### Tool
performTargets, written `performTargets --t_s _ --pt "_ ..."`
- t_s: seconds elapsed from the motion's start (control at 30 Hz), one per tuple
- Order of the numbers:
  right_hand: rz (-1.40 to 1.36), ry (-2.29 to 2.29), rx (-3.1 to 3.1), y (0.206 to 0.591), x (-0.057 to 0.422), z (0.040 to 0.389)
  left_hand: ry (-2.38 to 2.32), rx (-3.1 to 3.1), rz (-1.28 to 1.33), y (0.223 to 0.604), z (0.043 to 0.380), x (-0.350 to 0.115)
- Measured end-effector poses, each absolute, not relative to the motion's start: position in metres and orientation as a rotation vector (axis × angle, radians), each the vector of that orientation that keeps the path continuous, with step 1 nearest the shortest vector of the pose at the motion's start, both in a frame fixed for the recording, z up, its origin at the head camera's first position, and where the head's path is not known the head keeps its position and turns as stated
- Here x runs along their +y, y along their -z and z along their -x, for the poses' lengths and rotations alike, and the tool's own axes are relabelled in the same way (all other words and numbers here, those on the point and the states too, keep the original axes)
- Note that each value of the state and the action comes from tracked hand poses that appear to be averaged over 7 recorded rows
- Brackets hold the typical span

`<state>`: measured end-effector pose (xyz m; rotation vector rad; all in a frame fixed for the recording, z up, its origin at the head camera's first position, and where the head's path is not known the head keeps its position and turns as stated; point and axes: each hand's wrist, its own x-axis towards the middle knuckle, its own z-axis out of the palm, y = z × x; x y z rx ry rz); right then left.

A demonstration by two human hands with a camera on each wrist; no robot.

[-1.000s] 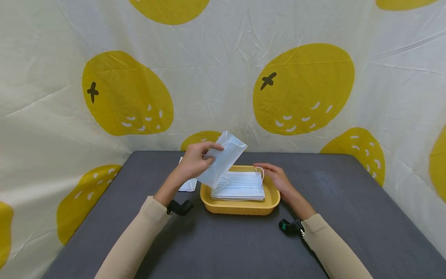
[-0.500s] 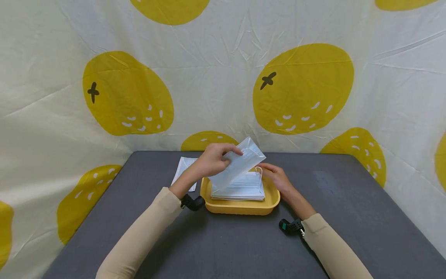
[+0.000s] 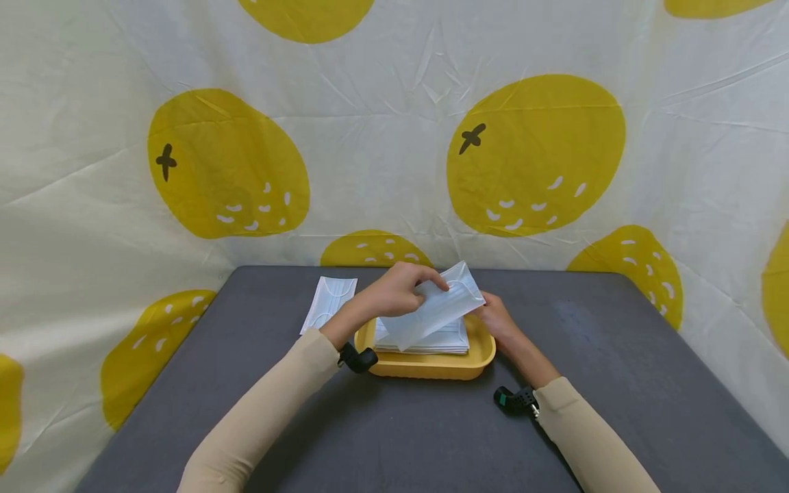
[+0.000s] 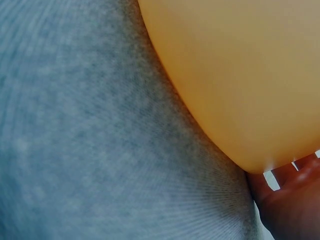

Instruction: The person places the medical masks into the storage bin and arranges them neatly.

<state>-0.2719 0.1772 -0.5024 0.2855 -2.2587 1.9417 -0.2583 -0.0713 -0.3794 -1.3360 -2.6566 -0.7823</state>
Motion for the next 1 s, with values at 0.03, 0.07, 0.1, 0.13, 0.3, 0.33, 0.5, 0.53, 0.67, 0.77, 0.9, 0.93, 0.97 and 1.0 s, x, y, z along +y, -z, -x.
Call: performTargets --t_s 0.03,0.07,0.1,0.13,0.3,0.33,0.5,0.53,0.67,0.77,0.9,0.93,0.97,1.0 --pt "-0.301 -1.947 -2.253 0.502 0.177 0.271 0.762 -2.669 1.340 0.380 0.259 -0.070" --pt "-0.312 -1.943 -2.254 0.503 0.177 0.271 0.741 -2.681 1.340 0.381 0.260 -0.069" --pt "-0.318 -1.932 -2.262 0.503 0.177 0.271 0.720 -2.693 1.338 0.381 0.261 -0.068" --pt "-0.323 -1.920 -2.271 0.503 0.177 0.271 0.704 -2.705 1.333 0.382 0.262 -0.067" --pt "-0.344 -1.894 -2.308 0.503 0.178 0.271 0.639 -2.755 1.286 0.383 0.265 -0.066" --pt "-0.351 -1.897 -2.310 0.503 0.178 0.271 0.625 -2.763 1.273 0.383 0.265 -0.066" --pt "-0.373 -1.925 -2.305 0.502 0.179 0.272 0.550 -2.792 1.245 0.384 0.267 -0.069" --pt "-0.373 -1.926 -2.305 0.502 0.179 0.272 0.539 -2.799 1.239 0.384 0.268 -0.070" --pt "-0.375 -1.923 -2.305 0.502 0.181 0.272 0.523 -2.821 1.222 0.386 0.270 -0.073" --pt "-0.369 -1.924 -2.304 0.503 0.181 0.271 0.525 -2.846 1.207 0.386 0.271 -0.074" --pt "-0.362 -1.924 -2.316 0.502 0.181 0.271 0.528 -2.865 1.193 0.385 0.270 -0.076" --pt "-0.359 -1.928 -2.318 0.502 0.180 0.271 0.528 -2.868 1.191 0.385 0.270 -0.076" --pt "-0.359 -1.922 -2.326 0.502 0.180 0.271 0.529 -2.870 1.188 0.384 0.270 -0.077" --pt "-0.358 -1.919 -2.332 0.502 0.180 0.271 0.530 -2.873 1.188 0.384 0.270 -0.077"
